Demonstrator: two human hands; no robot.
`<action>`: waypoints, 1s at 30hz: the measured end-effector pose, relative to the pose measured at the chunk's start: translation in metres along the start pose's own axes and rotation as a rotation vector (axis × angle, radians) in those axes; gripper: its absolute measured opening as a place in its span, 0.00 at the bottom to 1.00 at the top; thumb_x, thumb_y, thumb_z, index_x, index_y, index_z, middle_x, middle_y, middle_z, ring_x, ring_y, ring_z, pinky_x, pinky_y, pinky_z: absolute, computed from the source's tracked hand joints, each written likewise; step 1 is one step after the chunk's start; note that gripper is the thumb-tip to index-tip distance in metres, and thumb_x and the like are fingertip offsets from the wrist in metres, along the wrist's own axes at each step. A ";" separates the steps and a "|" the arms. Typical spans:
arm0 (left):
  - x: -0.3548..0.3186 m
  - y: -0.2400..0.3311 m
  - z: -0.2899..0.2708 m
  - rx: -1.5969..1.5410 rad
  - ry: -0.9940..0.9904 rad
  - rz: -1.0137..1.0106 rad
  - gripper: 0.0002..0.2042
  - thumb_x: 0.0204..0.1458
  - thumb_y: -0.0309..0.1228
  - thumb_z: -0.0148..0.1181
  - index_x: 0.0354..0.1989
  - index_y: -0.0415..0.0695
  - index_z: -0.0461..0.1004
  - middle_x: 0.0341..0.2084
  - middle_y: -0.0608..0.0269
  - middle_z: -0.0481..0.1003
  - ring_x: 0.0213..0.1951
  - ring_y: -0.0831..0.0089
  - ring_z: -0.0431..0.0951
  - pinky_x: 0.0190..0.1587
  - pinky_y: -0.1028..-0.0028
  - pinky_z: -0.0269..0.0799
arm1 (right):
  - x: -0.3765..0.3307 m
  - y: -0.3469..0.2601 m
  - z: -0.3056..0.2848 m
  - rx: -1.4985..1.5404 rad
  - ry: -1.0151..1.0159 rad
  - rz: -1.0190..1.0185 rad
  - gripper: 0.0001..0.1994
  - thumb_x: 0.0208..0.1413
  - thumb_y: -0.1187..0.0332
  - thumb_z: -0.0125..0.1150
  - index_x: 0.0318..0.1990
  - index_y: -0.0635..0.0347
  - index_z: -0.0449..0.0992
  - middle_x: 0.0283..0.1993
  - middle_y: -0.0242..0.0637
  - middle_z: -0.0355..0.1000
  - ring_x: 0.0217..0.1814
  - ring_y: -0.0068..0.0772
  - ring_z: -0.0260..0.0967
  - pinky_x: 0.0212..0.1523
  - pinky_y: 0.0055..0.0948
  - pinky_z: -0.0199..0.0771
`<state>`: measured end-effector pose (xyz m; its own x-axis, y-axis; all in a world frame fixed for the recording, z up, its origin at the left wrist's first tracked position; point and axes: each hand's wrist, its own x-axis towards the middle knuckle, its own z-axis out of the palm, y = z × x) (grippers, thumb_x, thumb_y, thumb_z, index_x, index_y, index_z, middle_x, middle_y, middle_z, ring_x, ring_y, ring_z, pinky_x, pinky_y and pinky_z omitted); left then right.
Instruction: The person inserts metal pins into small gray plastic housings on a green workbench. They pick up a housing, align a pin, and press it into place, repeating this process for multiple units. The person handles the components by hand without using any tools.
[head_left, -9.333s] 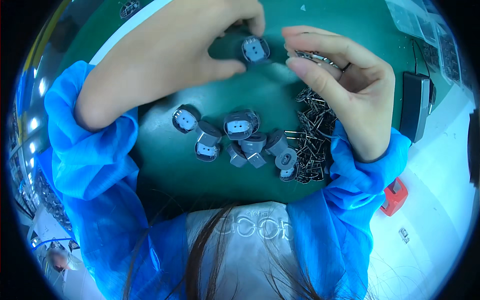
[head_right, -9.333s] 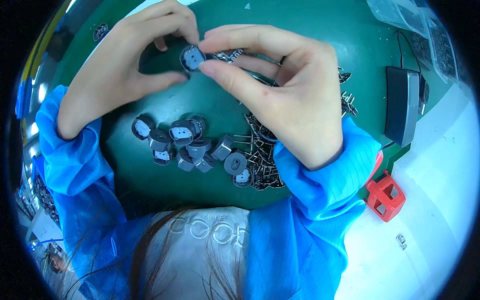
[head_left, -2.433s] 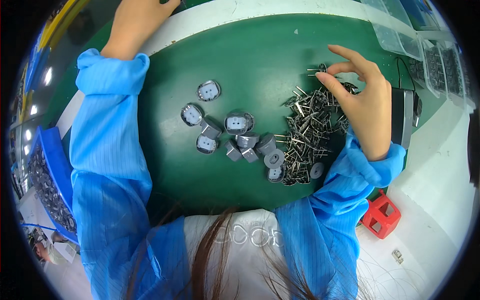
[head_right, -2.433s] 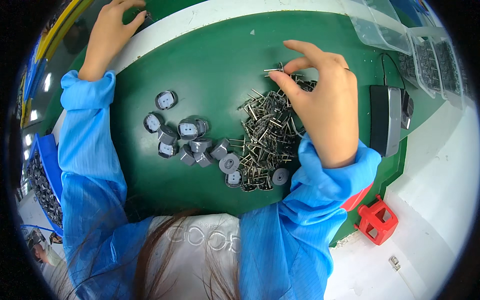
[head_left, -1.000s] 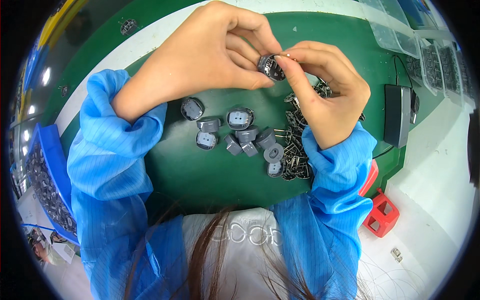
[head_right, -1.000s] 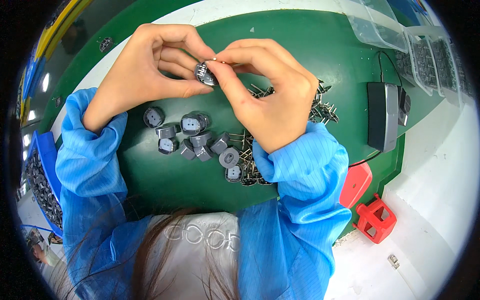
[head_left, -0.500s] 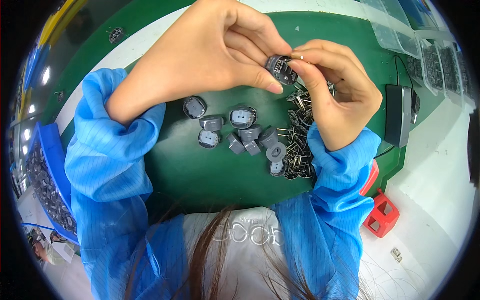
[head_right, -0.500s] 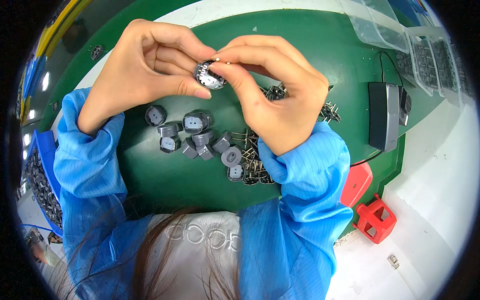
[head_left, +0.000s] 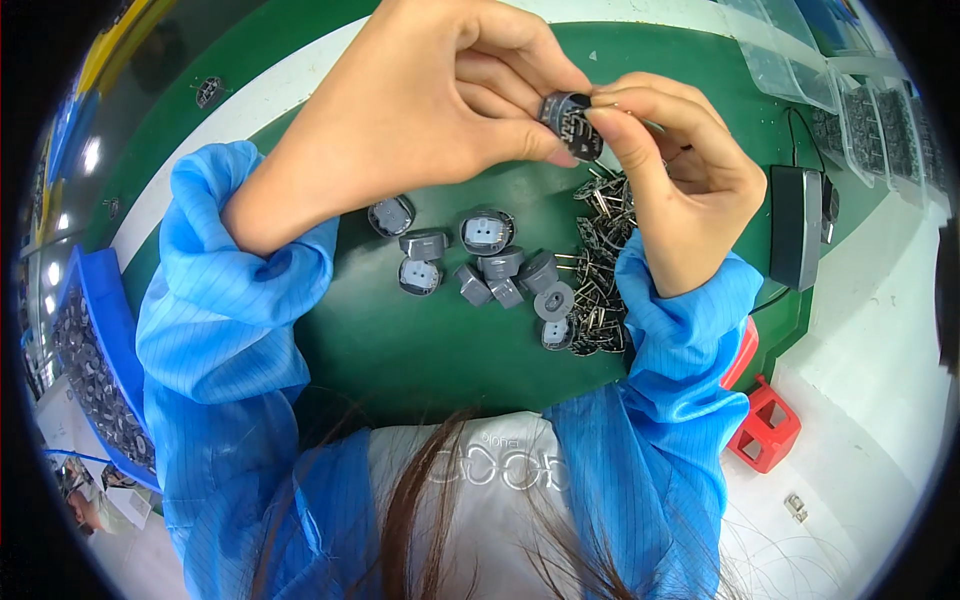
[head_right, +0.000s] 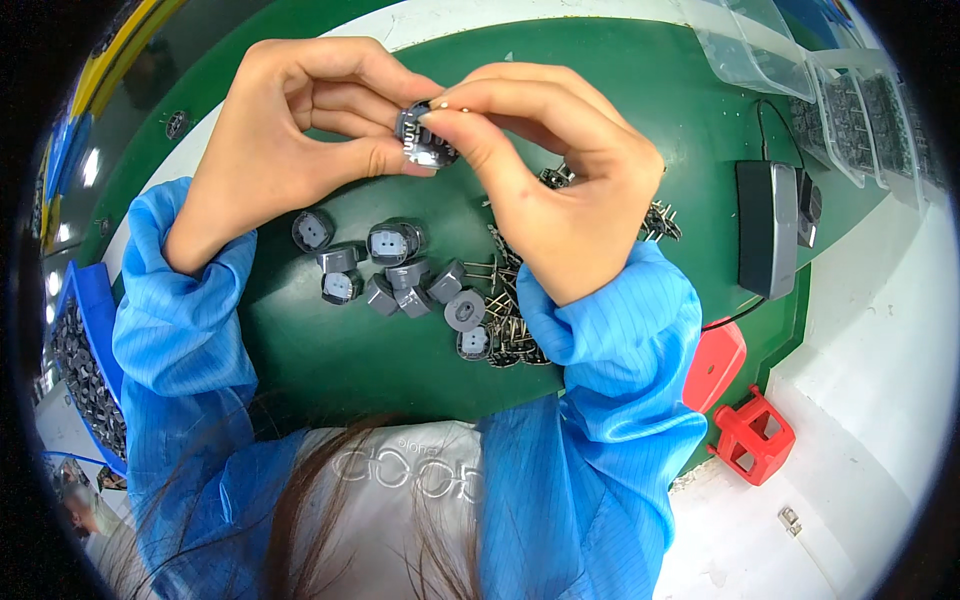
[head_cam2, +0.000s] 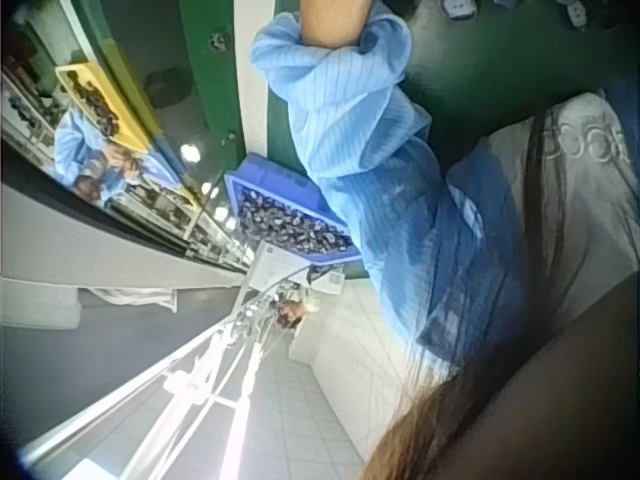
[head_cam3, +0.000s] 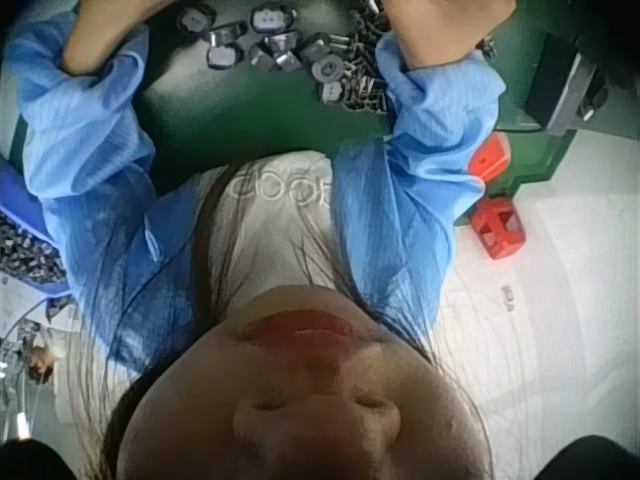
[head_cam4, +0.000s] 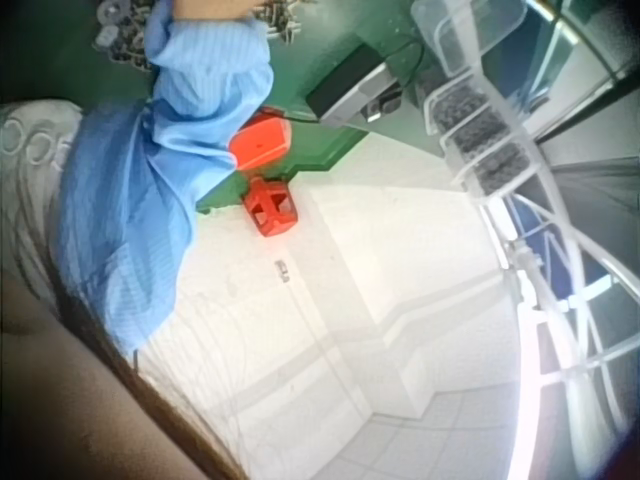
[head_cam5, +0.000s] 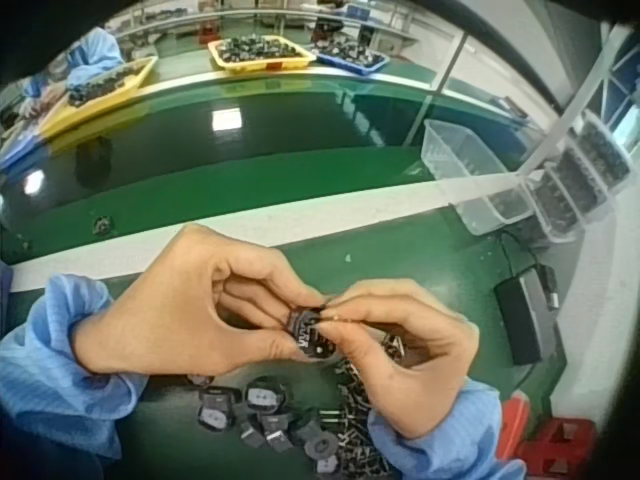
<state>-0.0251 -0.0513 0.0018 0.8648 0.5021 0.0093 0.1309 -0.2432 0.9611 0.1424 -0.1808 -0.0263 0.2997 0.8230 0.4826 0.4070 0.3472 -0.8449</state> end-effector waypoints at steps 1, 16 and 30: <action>0.000 0.000 -0.001 0.004 -0.018 -0.004 0.16 0.47 0.13 0.71 0.45 0.31 0.80 0.36 0.55 0.83 0.41 0.70 0.87 0.48 0.74 0.84 | 0.000 0.000 0.000 -0.050 0.016 -0.011 0.06 0.57 0.84 0.68 0.42 0.72 0.82 0.44 0.44 0.80 0.47 0.32 0.80 0.48 0.29 0.82; 0.001 -0.010 0.002 -0.005 -0.024 0.045 0.12 0.50 0.15 0.70 0.43 0.32 0.80 0.37 0.56 0.83 0.44 0.70 0.86 0.49 0.74 0.83 | 0.003 0.002 0.004 -0.512 0.037 -0.399 0.12 0.44 0.84 0.75 0.38 0.65 0.85 0.39 0.40 0.81 0.39 0.34 0.80 0.41 0.27 0.81; -0.005 -0.003 0.013 0.120 0.160 0.120 0.13 0.49 0.17 0.65 0.44 0.35 0.80 0.38 0.58 0.84 0.41 0.72 0.86 0.50 0.73 0.82 | -0.007 0.000 0.018 0.228 -0.089 0.315 0.15 0.64 0.83 0.58 0.57 0.73 0.74 0.48 0.44 0.80 0.53 0.32 0.79 0.56 0.30 0.80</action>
<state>-0.0234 -0.0636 -0.0042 0.7913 0.5861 0.1743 0.0966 -0.4013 0.9108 0.1253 -0.1782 -0.0339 0.2996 0.9373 0.1781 0.1024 0.1540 -0.9828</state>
